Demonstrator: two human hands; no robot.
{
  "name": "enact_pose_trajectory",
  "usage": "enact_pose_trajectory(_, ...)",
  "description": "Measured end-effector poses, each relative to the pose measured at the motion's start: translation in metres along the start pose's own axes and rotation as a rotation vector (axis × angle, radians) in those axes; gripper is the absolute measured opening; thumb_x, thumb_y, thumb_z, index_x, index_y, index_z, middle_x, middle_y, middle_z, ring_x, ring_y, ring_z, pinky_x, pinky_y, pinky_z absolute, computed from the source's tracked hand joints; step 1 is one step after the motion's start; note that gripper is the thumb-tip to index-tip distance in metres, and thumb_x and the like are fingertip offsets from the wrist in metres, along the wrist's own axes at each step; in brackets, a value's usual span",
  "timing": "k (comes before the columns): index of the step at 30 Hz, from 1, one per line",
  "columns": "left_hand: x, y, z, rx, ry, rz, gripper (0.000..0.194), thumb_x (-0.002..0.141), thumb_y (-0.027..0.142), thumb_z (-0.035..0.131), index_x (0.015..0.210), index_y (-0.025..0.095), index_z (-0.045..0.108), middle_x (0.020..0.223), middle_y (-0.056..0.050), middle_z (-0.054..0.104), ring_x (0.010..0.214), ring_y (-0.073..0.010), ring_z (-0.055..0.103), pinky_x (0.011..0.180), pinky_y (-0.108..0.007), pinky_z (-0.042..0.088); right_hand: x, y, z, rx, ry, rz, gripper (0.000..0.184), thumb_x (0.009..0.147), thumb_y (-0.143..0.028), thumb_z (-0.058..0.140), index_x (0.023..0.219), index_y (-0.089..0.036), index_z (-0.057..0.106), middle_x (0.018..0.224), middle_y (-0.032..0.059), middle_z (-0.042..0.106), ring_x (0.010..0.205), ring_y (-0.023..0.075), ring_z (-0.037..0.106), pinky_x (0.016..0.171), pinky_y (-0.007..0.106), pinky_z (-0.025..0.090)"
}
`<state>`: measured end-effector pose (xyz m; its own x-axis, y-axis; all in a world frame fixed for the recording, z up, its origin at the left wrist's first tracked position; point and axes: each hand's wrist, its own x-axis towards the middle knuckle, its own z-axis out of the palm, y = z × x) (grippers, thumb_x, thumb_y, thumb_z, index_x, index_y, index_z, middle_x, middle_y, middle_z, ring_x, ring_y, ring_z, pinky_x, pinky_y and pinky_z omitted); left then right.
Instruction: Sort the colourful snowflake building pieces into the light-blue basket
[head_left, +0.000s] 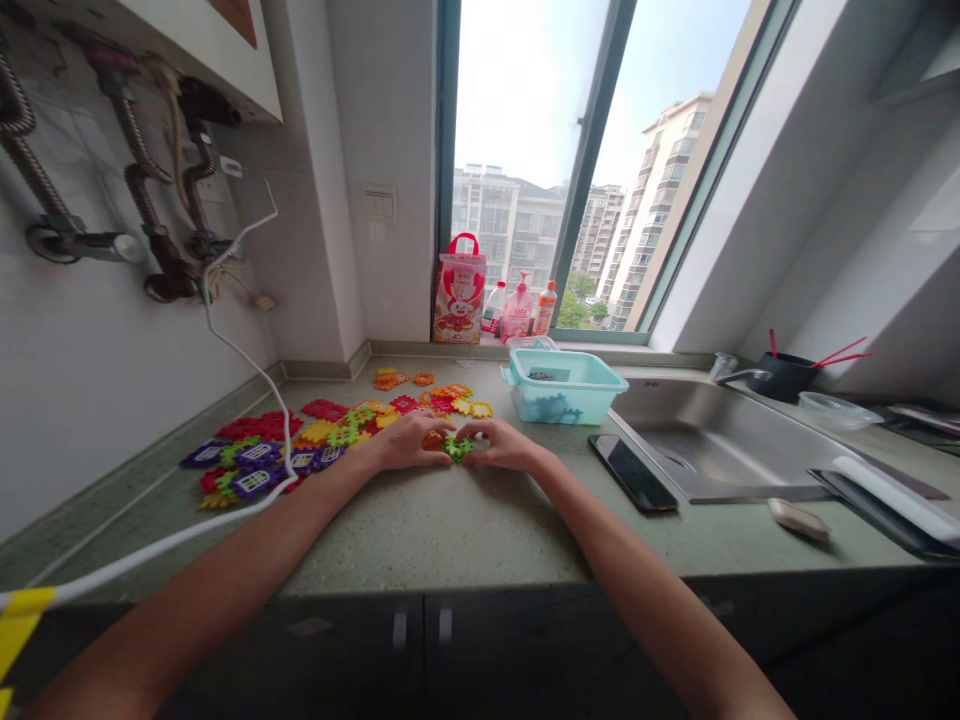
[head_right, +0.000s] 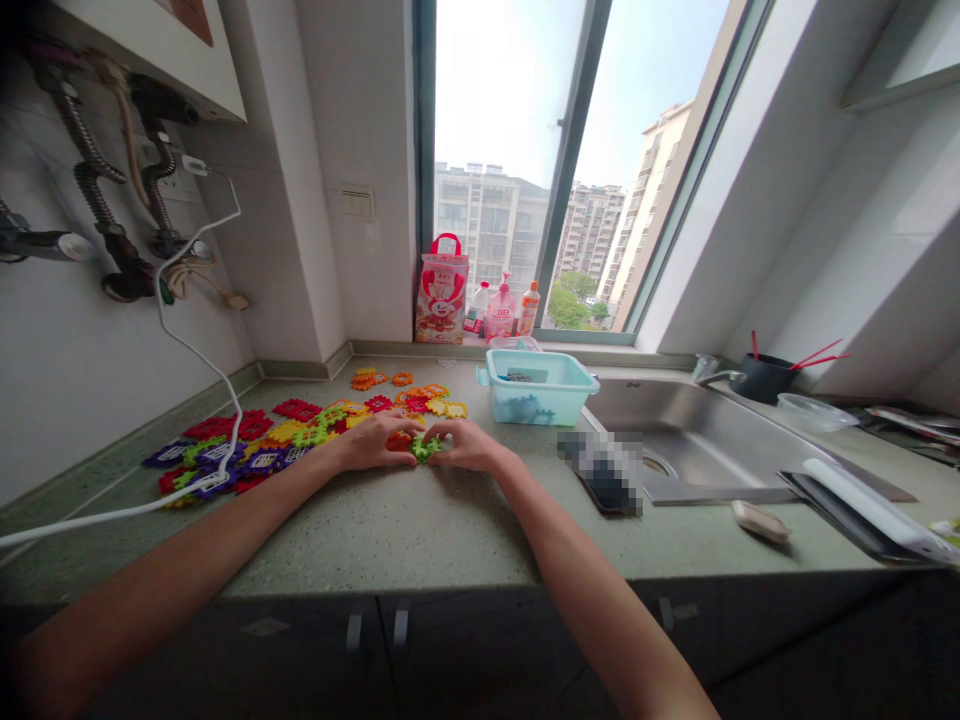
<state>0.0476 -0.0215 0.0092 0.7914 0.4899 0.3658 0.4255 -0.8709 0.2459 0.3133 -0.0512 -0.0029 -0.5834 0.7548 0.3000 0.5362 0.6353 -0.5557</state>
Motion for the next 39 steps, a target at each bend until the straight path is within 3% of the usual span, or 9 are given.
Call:
enact_pose_trajectory(15,0.002,-0.001,0.001,-0.006,0.011,0.02,0.043,0.084,0.041,0.08,0.124,0.024,0.073,0.113,-0.006,0.078,0.107,-0.0248,0.07,0.095,-0.034,0.052,-0.002,-0.005,0.002,0.019,0.046,-0.029,0.035,0.078,-0.028,0.083,0.112,-0.024,0.078,0.11,0.0042,0.074,0.1,0.0213,0.064,0.086,0.03,0.049)
enact_pose_trajectory(24,0.002,-0.009,0.008,0.002,0.004,-0.005,0.062,0.085,0.048,0.082,0.14,0.026,0.063,0.114,-0.005,0.079,0.115,-0.0262,0.069,0.104,-0.038,0.048,0.001,-0.001,0.003,-0.003,0.007,-0.036,0.032,0.08,-0.03,0.081,0.111,-0.024,0.079,0.101,0.0006,0.076,0.087,0.0185,0.063,0.083,0.029,0.048)
enact_pose_trajectory(29,0.001,-0.007,-0.012,0.136,0.007,0.015,0.063,0.085,0.058,0.078,0.137,0.025,0.066,0.127,-0.01,0.075,0.12,-0.028,0.066,0.106,-0.039,0.047,0.006,-0.003,0.012,-0.119,0.075,-0.031,0.027,0.08,-0.028,0.082,0.107,-0.026,0.08,0.096,0.0019,0.076,0.086,0.0201,0.065,0.084,0.032,0.05)
enact_pose_trajectory(32,-0.004,-0.01,-0.037,0.323,0.063,-0.125,0.042,0.096,0.055,0.063,0.122,0.023,0.074,0.122,-0.013,0.076,0.118,-0.0305,0.066,0.106,-0.043,0.046,0.005,-0.005,-0.003,-0.231,0.222,-0.099,0.028,0.084,-0.029,0.08,0.112,-0.027,0.079,0.111,0.006,0.076,0.102,0.0255,0.067,0.098,0.038,0.05)
enact_pose_trajectory(34,-0.01,-0.016,-0.053,0.482,0.06,-0.325,0.039,0.096,0.052,0.059,0.111,0.02,0.077,0.114,-0.016,0.077,0.114,-0.034,0.067,0.103,-0.046,0.047,-0.001,-0.004,-0.028,-0.331,0.433,-0.076,0.029,0.088,-0.03,0.075,0.117,-0.028,0.077,0.124,0.0083,0.073,0.114,0.0284,0.063,0.107,0.041,0.046)
enact_pose_trajectory(37,-0.021,-0.031,-0.071,0.632,-0.071,-0.647,0.04,0.088,0.049,0.063,0.106,0.018,0.079,0.108,-0.019,0.078,0.107,-0.0374,0.071,0.093,-0.044,0.051,-0.022,0.005,-0.073,-0.54,0.811,0.168,0.034,0.094,-0.033,0.066,0.126,-0.024,0.073,0.134,0.0128,0.069,0.124,0.0336,0.057,0.109,0.047,0.042)
enact_pose_trajectory(39,-0.026,-0.04,-0.079,0.621,-0.149,-0.771,0.043,0.082,0.051,0.066,0.106,0.019,0.079,0.11,-0.019,0.078,0.104,-0.0375,0.072,0.087,-0.041,0.053,-0.039,0.014,-0.097,-0.663,0.963,0.373,0.038,0.096,-0.035,0.061,0.13,-0.022,0.071,0.133,0.0155,0.068,0.124,0.0362,0.055,0.105,0.049,0.041)
